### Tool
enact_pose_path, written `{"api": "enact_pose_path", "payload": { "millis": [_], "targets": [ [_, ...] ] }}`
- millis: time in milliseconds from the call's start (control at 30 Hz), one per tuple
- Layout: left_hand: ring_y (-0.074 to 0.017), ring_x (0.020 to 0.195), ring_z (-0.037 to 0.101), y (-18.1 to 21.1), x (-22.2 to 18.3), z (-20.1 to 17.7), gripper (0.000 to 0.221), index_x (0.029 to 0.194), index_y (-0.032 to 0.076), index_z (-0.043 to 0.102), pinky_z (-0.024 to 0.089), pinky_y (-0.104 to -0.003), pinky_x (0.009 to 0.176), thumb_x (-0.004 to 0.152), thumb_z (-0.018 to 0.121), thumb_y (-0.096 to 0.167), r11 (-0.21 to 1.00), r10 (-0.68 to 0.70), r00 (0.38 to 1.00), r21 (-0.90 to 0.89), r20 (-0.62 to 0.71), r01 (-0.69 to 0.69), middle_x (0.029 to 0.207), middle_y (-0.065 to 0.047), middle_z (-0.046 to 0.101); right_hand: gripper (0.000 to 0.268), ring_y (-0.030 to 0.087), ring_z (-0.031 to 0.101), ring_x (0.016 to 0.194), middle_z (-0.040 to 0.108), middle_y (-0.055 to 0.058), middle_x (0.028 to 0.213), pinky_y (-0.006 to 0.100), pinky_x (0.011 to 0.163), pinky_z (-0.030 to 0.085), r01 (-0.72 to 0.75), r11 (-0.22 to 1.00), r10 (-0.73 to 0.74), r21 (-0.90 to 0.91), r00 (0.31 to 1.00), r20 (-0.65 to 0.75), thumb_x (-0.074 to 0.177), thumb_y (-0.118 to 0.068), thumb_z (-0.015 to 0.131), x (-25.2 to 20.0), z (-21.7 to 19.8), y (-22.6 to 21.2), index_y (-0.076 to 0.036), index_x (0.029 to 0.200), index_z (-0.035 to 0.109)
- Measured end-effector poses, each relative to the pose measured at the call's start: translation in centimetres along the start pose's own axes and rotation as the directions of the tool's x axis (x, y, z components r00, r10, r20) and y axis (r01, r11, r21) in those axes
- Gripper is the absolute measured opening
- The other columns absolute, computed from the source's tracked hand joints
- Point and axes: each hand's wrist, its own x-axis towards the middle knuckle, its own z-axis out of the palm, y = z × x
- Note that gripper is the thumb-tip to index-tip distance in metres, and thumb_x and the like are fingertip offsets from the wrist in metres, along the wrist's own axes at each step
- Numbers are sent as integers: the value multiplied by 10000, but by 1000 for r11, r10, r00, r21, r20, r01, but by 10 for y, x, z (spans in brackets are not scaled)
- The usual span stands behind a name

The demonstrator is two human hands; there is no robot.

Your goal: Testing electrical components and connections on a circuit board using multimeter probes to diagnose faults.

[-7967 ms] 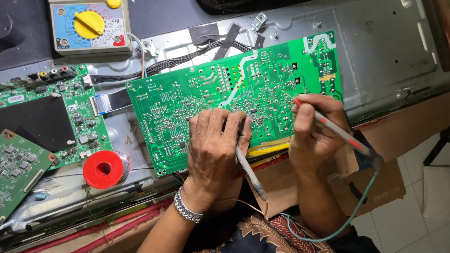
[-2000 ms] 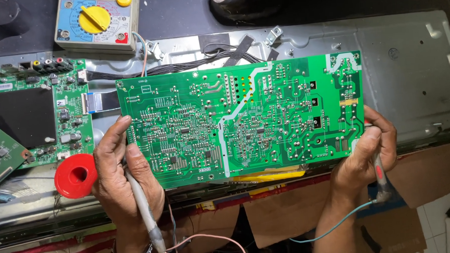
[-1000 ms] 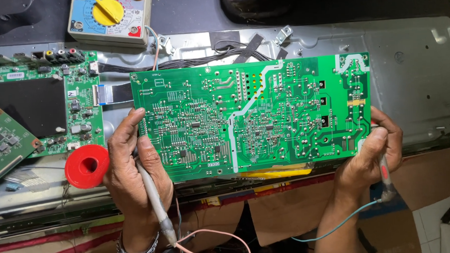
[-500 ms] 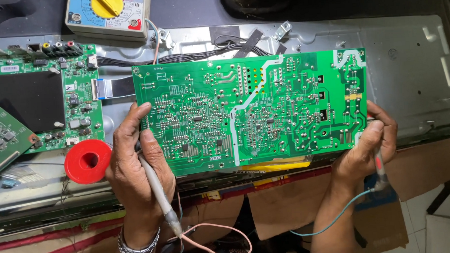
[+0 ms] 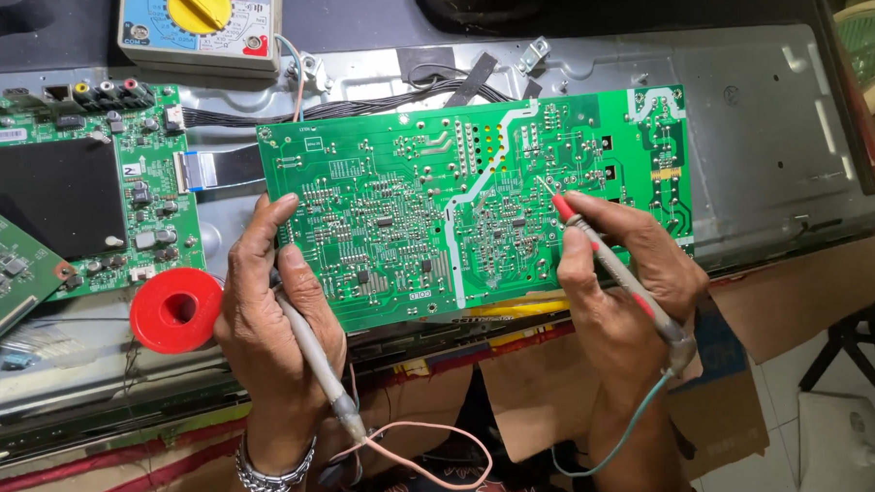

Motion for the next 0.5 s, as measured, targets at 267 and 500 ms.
{"api": "enact_pose_path", "payload": {
  "millis": [267,500],
  "targets": [
    [-368,1343,635,0,1,-2,298,1364,11,582,494,-420,1129,1118,417,42,999,24,1000,-40,5,-23,1407,-208,649,169,185,688,807,745,135,1035,287,714,545,-15,1000,15,-16,999,34,1009,-8,629,0,7,-8,16,1128,746],
    [-354,1344,635,-1,0,-1,301,1369,30,589,492,-414,1128,1121,418,48,999,16,1000,-29,3,-16,1418,-190,646,178,179,637,758,726,128,996,290,678,499,1,1000,-2,18,1000,24,987,0,619,-3,12,0,8,1106,750]
  ]
}}
